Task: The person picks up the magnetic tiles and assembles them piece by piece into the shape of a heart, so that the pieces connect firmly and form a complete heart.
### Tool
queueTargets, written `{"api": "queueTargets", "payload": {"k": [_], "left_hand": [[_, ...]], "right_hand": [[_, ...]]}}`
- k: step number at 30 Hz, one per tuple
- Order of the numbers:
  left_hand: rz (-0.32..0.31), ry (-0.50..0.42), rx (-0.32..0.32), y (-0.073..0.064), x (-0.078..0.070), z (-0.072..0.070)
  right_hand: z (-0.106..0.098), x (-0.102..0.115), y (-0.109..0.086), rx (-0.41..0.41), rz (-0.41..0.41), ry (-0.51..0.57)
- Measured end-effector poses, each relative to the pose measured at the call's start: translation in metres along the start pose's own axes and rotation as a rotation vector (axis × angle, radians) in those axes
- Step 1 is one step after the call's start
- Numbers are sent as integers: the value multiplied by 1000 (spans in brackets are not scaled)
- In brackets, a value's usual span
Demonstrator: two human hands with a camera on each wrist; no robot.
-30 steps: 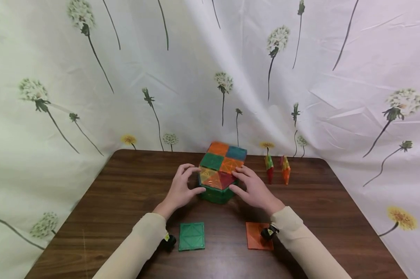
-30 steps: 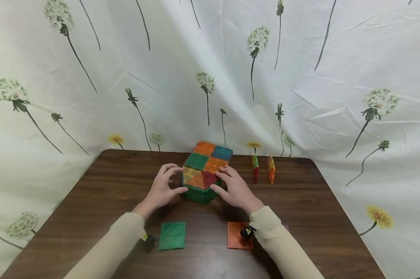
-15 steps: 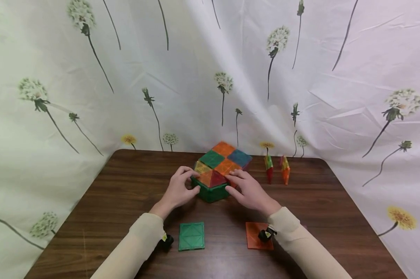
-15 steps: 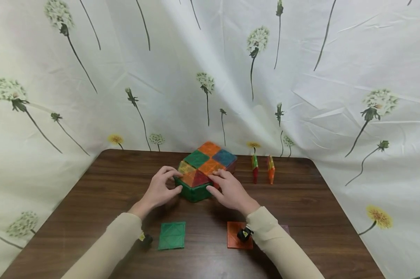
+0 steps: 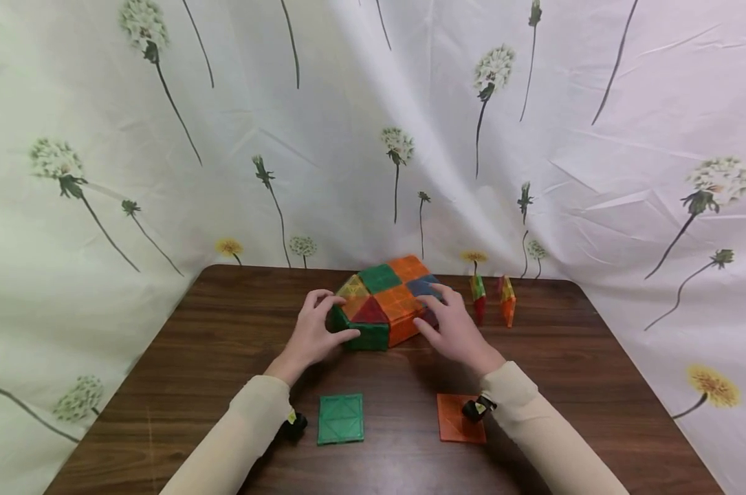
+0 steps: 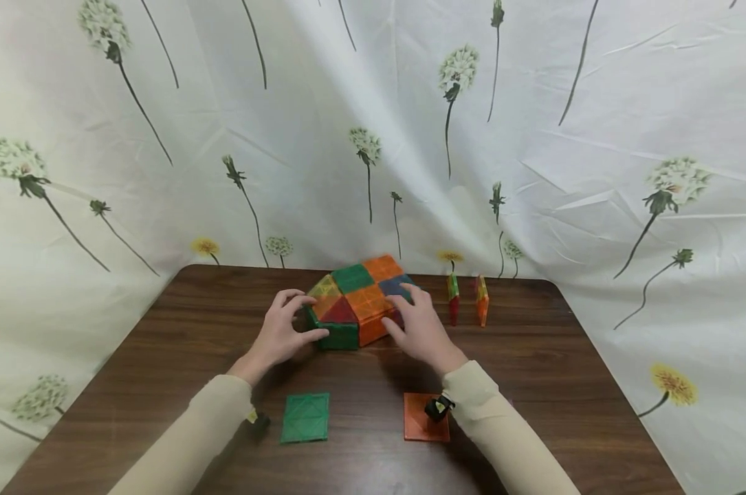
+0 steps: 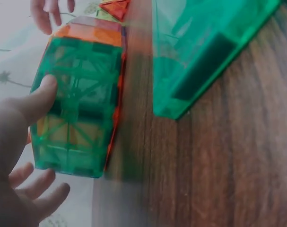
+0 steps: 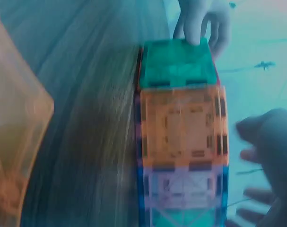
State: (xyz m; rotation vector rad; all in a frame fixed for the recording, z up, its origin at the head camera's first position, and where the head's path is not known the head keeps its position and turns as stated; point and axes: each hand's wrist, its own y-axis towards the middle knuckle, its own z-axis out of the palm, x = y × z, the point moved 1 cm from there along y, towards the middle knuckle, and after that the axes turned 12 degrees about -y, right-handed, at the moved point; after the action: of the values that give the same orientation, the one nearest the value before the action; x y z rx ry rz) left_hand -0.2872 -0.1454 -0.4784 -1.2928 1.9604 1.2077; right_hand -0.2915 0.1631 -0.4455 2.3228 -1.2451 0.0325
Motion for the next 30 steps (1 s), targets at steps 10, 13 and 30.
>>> {"api": "queueTargets", "payload": {"k": [10,13,30], "left_hand": [[42,18,-124,11,0,2],[49,14,-130,16,2,2],[-66,-11,122,26,13,-6]], "right_hand": [[3,-21,-4,65,174,-27],[4,-21,-4,56,169,-10],[4,-18,-9,45,128,0]]}}
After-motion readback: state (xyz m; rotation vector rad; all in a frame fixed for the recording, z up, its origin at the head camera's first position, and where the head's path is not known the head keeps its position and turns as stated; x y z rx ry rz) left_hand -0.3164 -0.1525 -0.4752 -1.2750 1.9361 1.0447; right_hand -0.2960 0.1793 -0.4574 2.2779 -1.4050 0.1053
